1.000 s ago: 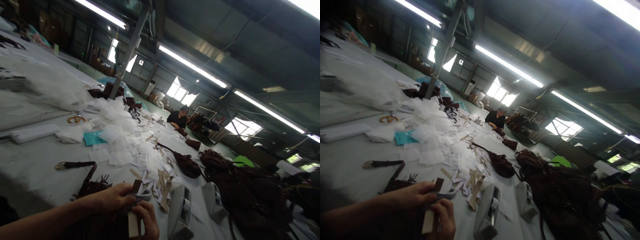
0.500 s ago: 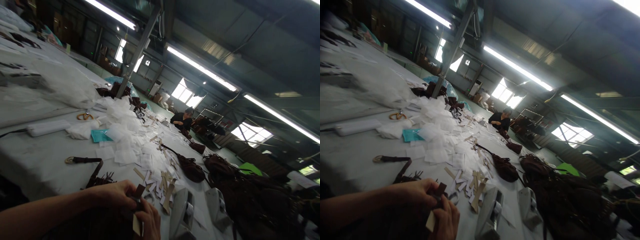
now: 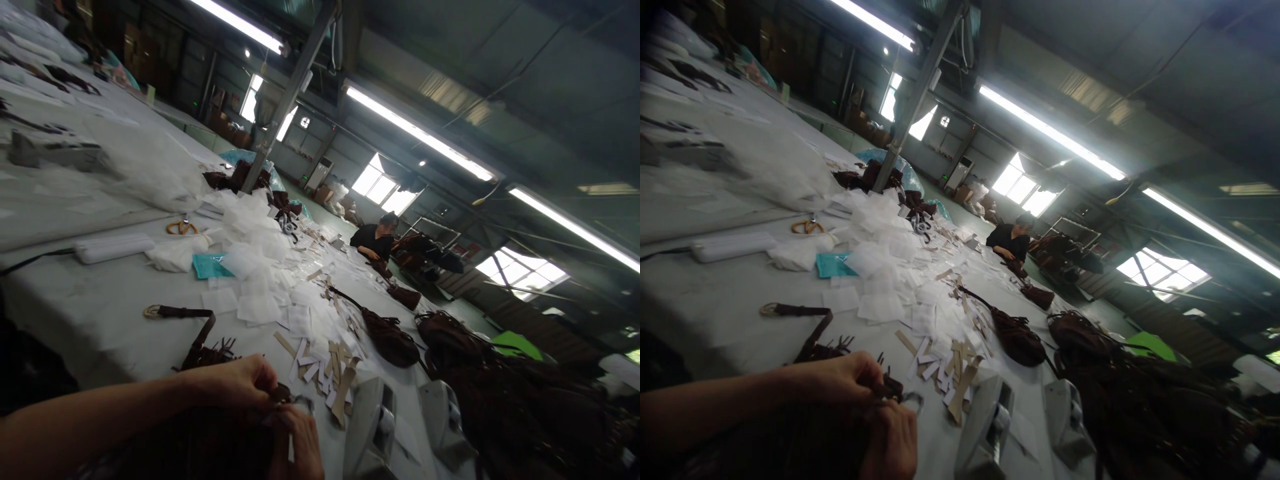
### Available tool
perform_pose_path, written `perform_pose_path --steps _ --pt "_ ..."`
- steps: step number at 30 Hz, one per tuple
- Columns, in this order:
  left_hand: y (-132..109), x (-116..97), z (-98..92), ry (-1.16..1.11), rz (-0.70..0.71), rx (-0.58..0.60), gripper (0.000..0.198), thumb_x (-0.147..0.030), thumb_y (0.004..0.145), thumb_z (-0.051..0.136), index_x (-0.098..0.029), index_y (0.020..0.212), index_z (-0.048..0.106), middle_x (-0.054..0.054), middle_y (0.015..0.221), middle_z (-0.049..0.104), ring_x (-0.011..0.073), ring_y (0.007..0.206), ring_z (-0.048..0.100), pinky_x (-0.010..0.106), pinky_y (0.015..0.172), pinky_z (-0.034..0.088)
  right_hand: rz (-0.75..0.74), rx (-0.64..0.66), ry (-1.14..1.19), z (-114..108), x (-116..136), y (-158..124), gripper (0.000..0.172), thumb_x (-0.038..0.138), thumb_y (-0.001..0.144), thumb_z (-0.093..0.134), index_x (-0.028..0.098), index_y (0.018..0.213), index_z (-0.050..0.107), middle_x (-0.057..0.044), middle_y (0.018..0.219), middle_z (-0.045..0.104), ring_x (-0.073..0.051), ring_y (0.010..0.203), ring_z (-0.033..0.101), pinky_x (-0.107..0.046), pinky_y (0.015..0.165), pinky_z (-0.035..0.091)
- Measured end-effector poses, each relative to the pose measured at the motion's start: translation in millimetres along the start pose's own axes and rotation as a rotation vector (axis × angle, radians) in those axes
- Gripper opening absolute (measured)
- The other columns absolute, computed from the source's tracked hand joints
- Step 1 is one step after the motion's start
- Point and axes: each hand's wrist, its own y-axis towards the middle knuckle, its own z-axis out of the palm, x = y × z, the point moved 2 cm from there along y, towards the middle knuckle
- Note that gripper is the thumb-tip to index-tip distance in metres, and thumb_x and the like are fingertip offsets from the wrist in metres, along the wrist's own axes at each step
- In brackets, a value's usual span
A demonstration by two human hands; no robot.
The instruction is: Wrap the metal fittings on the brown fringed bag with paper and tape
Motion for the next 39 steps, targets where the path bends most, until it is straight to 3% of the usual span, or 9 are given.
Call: perform_pose_path --steps 3,6,10,16,19,24,30,36,39 --pt "-0.1 0.7 2.9 0.177 0.044 -0.088 0.011 -0.022 0.072 0.06 -0.013 0.07 0.065 -0.003 0.053 0.054 0.0102 0.048 0.048 0.016 0.042 0.034 0.36 0.031 0.032 1.2 -6.3 -1.9 0.016 0.034 0.087 0.06 0.023 0.082 0.071 -0.001 0.077 0.07 -0.015 0.071 0.063 -0.024 0.069 0.048" --pt "-3.9 0.7 6.4 0.211 0.069 -0.062 0.013 -0.021 0.073 0.054 -0.014 0.071 0.065 -0.004 0.054 0.053 0.0099 0.048 0.047 0.017 0.042 0.034 0.656 0.111 0.13 1.7 -12.8 -2.1 0.031 0.05 0.076 0.067 0.02 0.072 0.071 -0.002 0.067 0.068 -0.016 0.062 0.06 -0.024 0.06 0.047" --pt "-11.9 -2.8 7.1 0.174 0.034 -0.038 0.015 -0.026 0.073 0.059 -0.014 0.079 0.066 -0.004 0.061 0.056 0.0105 0.053 0.049 0.017 0.044 0.035 0.889 0.239 0.278 0.4 -22.6 2.3 0.043 0.059 0.066 0.071 0.016 0.067 0.069 -0.003 0.059 0.066 -0.016 0.057 0.056 -0.024 0.053 0.043" --pt "-17.6 -2.9 7.0 0.281 0.094 -0.116 0.031 -0.017 0.062 0.067 -0.019 0.093 0.059 -0.005 0.075 0.062 0.0131 0.066 0.055 0.017 0.052 0.039 0.956 0.428 0.551 5.1 -31.1 5.8 0.043 0.054 0.06 0.079 0.014 0.072 0.066 -0.003 0.064 0.065 -0.014 0.059 0.057 -0.024 0.056 0.044" --pt "-21.1 -2.1 8.1 0.34 0.088 -0.068 0.043 -0.015 0.061 0.066 -0.022 0.102 0.053 -0.007 0.074 0.063 0.0131 0.063 0.056 0.018 0.05 0.038 0.93 0.526 0.667 9.7 -28.7 5.8 0.048 0.056 0.063 0.077 0.013 0.084 0.069 -0.006 0.073 0.067 -0.017 0.065 0.059 -0.024 0.056 0.044" --pt "-26.2 -7.7 9.1 0.462 0.108 0.015 0.06 -0.017 0.061 0.068 -0.022 0.118 0.047 -0.008 0.067 0.059 0.0169 0.065 0.058 0.021 0.052 0.037 0.898 0.726 0.75 5.6 -10.4 22.4 0.046 0.054 0.066 0.076 0.011 0.084 0.071 -0.005 0.07 0.065 -0.014 0.062 0.055 -0.023 0.056 0.041" --pt "-23.5 -5.4 5.8 0.525 0.008 0.051 0.099 -0.021 0.061 0.071 -0.022 0.147 0.021 -0.006 0.075 0.062 0.0194 0.078 0.057 0.022 0.064 0.042 0.892 0.841 0.651 -10.4 3.1 46.7 0.024 0.036 0.072 0.073 0.013 0.071 0.071 -0.001 0.06 0.062 -0.009 0.054 0.049 -0.02 0.053 0.035" --pt "-21.1 -10.3 4.7 0.585 0.018 0.108 0.104 -0.024 0.062 0.072 -0.021 0.15 0.016 -0.004 0.08 0.065 0.02 0.085 0.059 0.023 0.072 0.045 0.913 0.96 0.466 -7.0 -5.9 53.0 0.005 0.014 0.064 0.064 0.013 0.06 0.067 0.002 0.051 0.056 -0.008 0.047 0.045 -0.019 0.047 0.032" --pt "-20.0 -12.6 6.8 0.629 0.036 0.13 0.105 -0.024 0.063 0.071 -0.018 0.15 0.013 -0.002 0.083 0.067 0.0197 0.081 0.06 0.023 0.068 0.045 0.817 1.033 0.317 -3.6 0.4 63.8 0.016 0.01 0.062 0.062 0.015 0.048 0.055 0.007 0.045 0.04 -0.004 0.045 0.032 -0.019 0.042 0.02"
